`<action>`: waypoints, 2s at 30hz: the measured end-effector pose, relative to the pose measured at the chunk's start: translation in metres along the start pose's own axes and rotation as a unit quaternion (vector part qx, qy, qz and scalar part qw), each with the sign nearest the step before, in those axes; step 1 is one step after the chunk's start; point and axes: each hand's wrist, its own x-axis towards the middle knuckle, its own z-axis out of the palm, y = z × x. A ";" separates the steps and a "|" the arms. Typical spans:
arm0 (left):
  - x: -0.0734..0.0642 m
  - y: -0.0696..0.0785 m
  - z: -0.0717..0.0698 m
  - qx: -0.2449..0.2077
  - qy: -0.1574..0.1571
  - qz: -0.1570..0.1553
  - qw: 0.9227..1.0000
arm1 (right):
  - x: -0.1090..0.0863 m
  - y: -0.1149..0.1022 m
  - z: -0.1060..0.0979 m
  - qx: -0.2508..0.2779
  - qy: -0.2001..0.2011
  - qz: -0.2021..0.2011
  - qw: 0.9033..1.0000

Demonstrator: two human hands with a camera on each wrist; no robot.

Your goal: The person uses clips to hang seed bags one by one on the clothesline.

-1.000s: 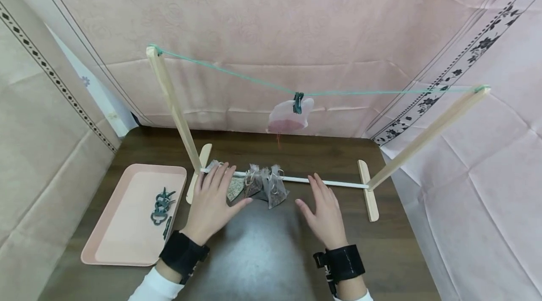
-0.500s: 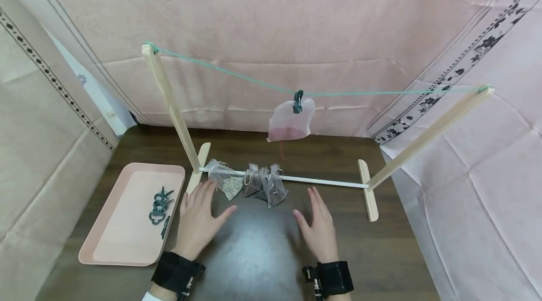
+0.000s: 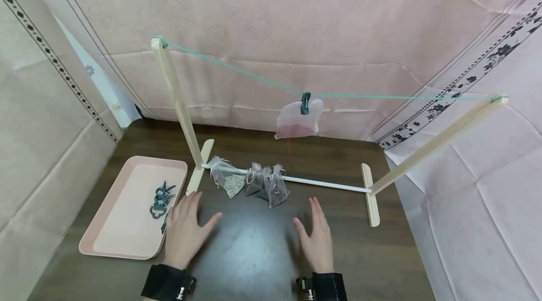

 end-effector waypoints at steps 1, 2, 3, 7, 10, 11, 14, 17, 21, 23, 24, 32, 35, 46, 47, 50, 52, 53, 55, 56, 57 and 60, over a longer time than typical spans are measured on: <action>0.001 -0.002 -0.001 -0.001 0.002 -0.004 1.000 | -0.001 0.000 0.000 0.002 -0.004 0.006 1.000; 0.002 -0.006 -0.003 -0.001 0.004 -0.008 1.000 | -0.001 0.000 0.000 0.004 -0.007 0.013 1.000; 0.003 -0.010 -0.004 -0.001 0.006 -0.011 1.000 | -0.002 0.000 0.000 0.006 -0.010 0.021 1.000; 0.007 -0.031 -0.009 0.008 0.007 -0.031 0.999 | -0.003 -0.002 -0.001 0.015 -0.016 0.037 0.999; 0.006 -0.047 -0.014 0.012 -0.006 -0.059 0.998 | -0.003 -0.002 -0.001 0.019 -0.013 0.036 0.999; 0.005 -0.053 -0.016 0.014 -0.011 -0.069 0.997 | -0.003 -0.002 -0.001 0.021 -0.013 0.035 0.999; 0.001 -0.070 -0.024 0.021 -0.019 -0.110 0.994 | -0.005 -0.002 0.000 0.021 -0.015 0.032 0.999; -0.004 -0.085 -0.034 0.026 -0.027 -0.150 0.988 | -0.008 -0.001 0.001 0.027 -0.015 0.033 0.999; -0.008 -0.097 -0.043 0.027 -0.044 -0.180 0.982 | -0.011 0.000 0.002 0.030 -0.006 0.037 0.999; -0.010 -0.101 -0.044 0.028 -0.052 -0.187 0.981 | -0.012 0.001 0.002 0.027 -0.005 0.036 0.999; -0.011 -0.102 -0.044 0.030 -0.055 -0.190 0.980 | -0.012 0.002 0.003 0.025 -0.006 0.037 0.999; -0.020 -0.107 -0.036 0.041 -0.102 -0.192 0.975 | -0.014 0.001 0.003 0.033 -0.010 0.048 0.998; -0.021 -0.108 -0.032 0.041 -0.102 -0.176 0.978 | -0.014 0.001 0.003 0.034 -0.013 0.055 0.998; -0.020 -0.097 -0.024 0.032 -0.108 -0.159 0.981 | -0.014 0.003 0.003 0.031 -0.014 0.053 0.998; -0.020 -0.097 -0.024 0.031 -0.111 -0.157 0.981 | -0.014 0.003 0.003 0.030 -0.014 0.053 0.998; -0.017 -0.099 -0.026 0.026 -0.138 -0.146 0.979 | -0.014 0.004 0.004 0.030 -0.014 0.053 0.998; -0.015 -0.102 -0.027 0.020 -0.156 -0.125 0.980 | -0.014 0.005 0.004 0.031 -0.014 0.053 0.998; -0.014 -0.104 -0.027 0.015 -0.168 -0.115 0.979 | -0.014 0.005 0.004 0.031 -0.014 0.053 0.998; -0.013 -0.108 -0.027 0.007 -0.188 -0.095 0.978 | -0.014 0.005 0.005 0.031 -0.013 0.053 0.998; -0.012 -0.109 -0.027 0.004 -0.197 -0.087 0.977 | -0.015 0.005 0.005 0.032 -0.013 0.053 0.998; -0.012 -0.111 -0.026 0.002 -0.204 -0.079 0.976 | -0.015 0.006 0.006 0.032 -0.013 0.053 0.998; -0.011 -0.113 -0.025 -0.002 -0.226 -0.073 0.971 | -0.016 0.006 0.007 0.034 -0.012 0.055 0.998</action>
